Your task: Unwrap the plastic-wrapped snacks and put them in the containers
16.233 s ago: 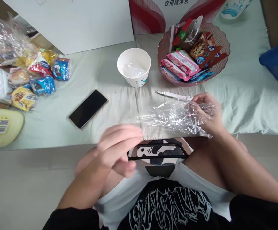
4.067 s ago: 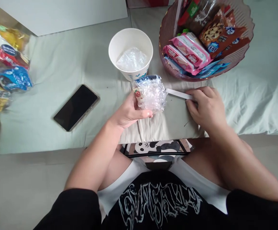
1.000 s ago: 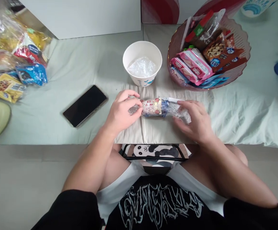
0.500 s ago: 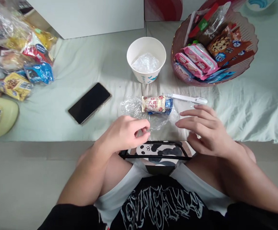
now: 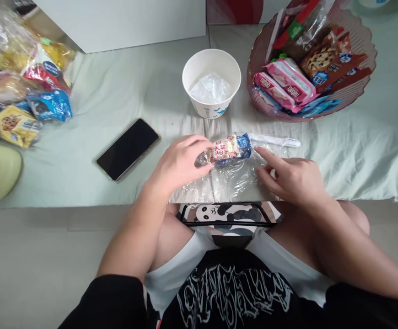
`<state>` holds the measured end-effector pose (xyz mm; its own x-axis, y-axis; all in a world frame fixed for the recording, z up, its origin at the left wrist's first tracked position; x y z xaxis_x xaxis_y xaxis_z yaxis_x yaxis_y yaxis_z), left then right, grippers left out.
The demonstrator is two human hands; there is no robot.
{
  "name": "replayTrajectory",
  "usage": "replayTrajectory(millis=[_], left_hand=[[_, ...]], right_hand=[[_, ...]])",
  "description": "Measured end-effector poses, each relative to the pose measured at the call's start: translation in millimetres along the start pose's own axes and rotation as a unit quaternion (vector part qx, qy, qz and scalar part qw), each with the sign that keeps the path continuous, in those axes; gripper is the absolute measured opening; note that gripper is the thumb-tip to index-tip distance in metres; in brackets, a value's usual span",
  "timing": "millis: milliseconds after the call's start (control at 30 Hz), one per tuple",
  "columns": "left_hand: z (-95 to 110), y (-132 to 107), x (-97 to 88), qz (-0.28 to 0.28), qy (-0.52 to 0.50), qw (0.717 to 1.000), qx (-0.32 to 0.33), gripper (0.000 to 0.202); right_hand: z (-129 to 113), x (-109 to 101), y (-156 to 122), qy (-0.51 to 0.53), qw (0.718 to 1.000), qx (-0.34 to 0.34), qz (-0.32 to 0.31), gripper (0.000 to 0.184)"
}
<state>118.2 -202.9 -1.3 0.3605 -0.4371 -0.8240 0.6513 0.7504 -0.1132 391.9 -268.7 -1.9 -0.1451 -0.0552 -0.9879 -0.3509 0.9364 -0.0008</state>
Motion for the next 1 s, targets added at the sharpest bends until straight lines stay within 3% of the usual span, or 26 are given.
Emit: replayTrajectory(millis=[167,267,333,433,567,667,767,867,933,1000], left_hand=[[4.2,-2.4,-1.6,0.017,-0.089,0.996,0.009,0.013],[7.0,-1.9,-2.1,0.015,-0.145,0.989,-0.009,0.02],[7.6,-1.0,-1.6,0.003,-0.178,0.984,-0.026,0.026],[8.3,0.1,-0.9,-0.012,-0.189,0.982,-0.021,0.031],[9.8,0.9,-0.1,-0.03,-0.19,0.981,-0.009,0.025],[10.6,2.6,0.7,-0.013,-0.232,0.972,-0.036,0.023],[11.8,6.0,4.3,0.003,-0.341,0.938,-0.061,0.025],[14.7,9.4,10.9,-0.021,-0.479,0.875,-0.065,0.032],[16.5,10.9,14.9,-0.044,-0.535,0.84,-0.075,0.034],[17.3,12.0,17.4,-0.059,-0.553,0.826,-0.089,0.035]], right_hand=[[-6.5,-3.1,2.9,0.06,0.996,-0.016,0.059,0.036],[-11.0,-3.9,6.1,0.106,0.988,-0.07,0.088,0.017],[-14.0,-2.4,8.8,0.115,0.982,-0.115,0.094,0.013],[-16.4,2.2,13.3,0.129,0.976,-0.148,0.094,0.023],[-15.5,9.3,18.0,0.148,0.975,-0.137,0.095,0.043],[-17.3,14.2,20.8,0.153,0.975,-0.146,0.064,0.05],[-23.3,18.3,24.2,0.14,0.979,-0.149,0.024,0.051],[-29.3,21.2,27.8,0.126,0.983,-0.131,-0.004,0.061],[-30.9,21.9,29.5,0.123,0.985,-0.12,-0.012,0.057],[-29.7,21.4,30.7,0.129,0.985,-0.116,-0.008,0.048]])
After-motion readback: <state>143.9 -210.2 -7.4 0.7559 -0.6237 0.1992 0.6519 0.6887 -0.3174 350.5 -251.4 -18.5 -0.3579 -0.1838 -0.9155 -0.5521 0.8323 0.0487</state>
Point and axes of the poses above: each hand's wrist, its own y-axis towards the middle knuckle, its own x-axis out of the palm, z = x × y, the point moved 2 cm from there along y, towards the middle knuckle, and after that the axes turned 13 degrees about -z, right-handed, at the moved point
